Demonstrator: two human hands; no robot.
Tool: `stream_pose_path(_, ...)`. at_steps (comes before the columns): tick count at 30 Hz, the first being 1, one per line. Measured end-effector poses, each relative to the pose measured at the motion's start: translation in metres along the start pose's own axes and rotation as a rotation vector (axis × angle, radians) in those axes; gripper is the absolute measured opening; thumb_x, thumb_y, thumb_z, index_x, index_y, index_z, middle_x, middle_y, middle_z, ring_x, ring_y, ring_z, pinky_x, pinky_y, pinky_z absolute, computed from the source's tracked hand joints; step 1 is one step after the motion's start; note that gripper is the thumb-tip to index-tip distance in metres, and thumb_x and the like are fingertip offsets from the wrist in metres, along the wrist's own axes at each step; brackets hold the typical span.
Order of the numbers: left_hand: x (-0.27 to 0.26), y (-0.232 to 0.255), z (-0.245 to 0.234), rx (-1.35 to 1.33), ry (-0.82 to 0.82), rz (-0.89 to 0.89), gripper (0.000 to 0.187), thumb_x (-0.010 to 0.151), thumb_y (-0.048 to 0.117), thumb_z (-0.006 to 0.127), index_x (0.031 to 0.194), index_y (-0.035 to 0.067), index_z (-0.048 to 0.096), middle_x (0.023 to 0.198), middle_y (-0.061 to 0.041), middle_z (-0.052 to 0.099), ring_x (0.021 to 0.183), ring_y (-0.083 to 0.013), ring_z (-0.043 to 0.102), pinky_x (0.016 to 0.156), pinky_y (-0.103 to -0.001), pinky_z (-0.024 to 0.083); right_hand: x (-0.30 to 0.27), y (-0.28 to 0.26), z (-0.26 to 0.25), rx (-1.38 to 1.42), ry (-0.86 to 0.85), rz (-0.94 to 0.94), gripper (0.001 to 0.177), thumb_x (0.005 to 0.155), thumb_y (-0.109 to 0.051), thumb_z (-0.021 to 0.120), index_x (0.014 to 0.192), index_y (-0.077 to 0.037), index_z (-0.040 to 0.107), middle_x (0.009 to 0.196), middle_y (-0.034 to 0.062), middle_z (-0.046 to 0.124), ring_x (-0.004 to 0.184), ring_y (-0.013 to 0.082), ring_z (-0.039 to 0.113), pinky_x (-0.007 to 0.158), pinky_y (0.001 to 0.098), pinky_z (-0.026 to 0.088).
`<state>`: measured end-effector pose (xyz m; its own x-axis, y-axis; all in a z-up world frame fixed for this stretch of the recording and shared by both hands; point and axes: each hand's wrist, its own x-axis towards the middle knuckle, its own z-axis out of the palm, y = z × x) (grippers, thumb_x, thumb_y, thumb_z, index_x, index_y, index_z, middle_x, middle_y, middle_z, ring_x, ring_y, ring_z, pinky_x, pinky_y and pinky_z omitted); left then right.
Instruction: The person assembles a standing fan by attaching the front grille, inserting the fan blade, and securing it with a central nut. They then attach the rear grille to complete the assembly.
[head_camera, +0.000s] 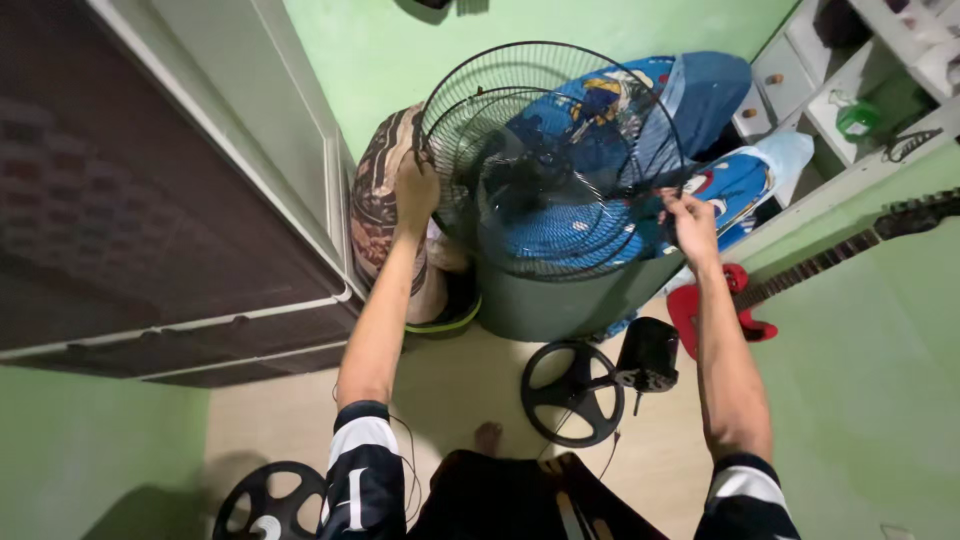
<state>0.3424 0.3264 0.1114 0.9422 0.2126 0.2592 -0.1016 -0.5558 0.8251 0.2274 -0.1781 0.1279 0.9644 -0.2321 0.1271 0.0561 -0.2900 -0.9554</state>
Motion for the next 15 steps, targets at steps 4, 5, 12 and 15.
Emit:
stream_pose_path(4,0.006,0.016,-0.021,0.036,0.18,0.326,0.062,0.09,0.006,0.052,0.151,-0.002,0.044,0.139,-0.031,0.058,0.13,-0.0474,0.054,0.111,-0.05,0.041,0.023,0.012,0.019,0.014,-0.023,0.032,0.022,0.103,-0.018,0.061,0.108,0.0,0.073,0.082,-0.0003,0.069,0.071,0.007,0.06,0.067,0.0227,0.046)
stream_pose_path(5,0.005,0.024,-0.028,0.019,0.125,0.259,0.064,0.09,0.006,0.051,0.153,0.0,0.042,0.139,-0.03,0.057,0.131,-0.0461,0.053,0.113,-0.049,0.042,0.024,0.015,0.024,0.02,-0.022,0.061,0.023,0.103,-0.018,0.061,0.111,0.0,0.072,0.081,-0.0002,0.068,0.071,0.0072,0.06,0.066,0.0227,0.046)
stream_pose_path(12,-0.006,0.058,-0.057,0.11,-0.086,-0.156,0.058,0.098,0.014,0.051,0.155,0.013,0.04,0.147,-0.025,0.055,0.128,-0.0465,0.054,0.11,-0.052,0.041,0.035,0.034,0.036,-0.043,-0.057,0.049,0.026,0.103,-0.019,0.06,0.114,0.001,0.072,0.08,0.0002,0.068,0.073,0.007,0.06,0.07,0.0223,0.046)
stream_pose_path(15,-0.006,0.041,-0.046,0.047,0.098,0.134,0.063,0.084,0.008,0.05,0.147,0.006,0.047,0.137,-0.03,0.058,0.12,-0.0503,0.056,0.096,-0.055,0.043,0.033,0.034,0.036,-0.059,-0.06,0.003,0.026,0.102,-0.018,0.06,0.117,0.0,0.072,0.082,-0.0005,0.069,0.075,0.0053,0.061,0.072,0.0203,0.047)
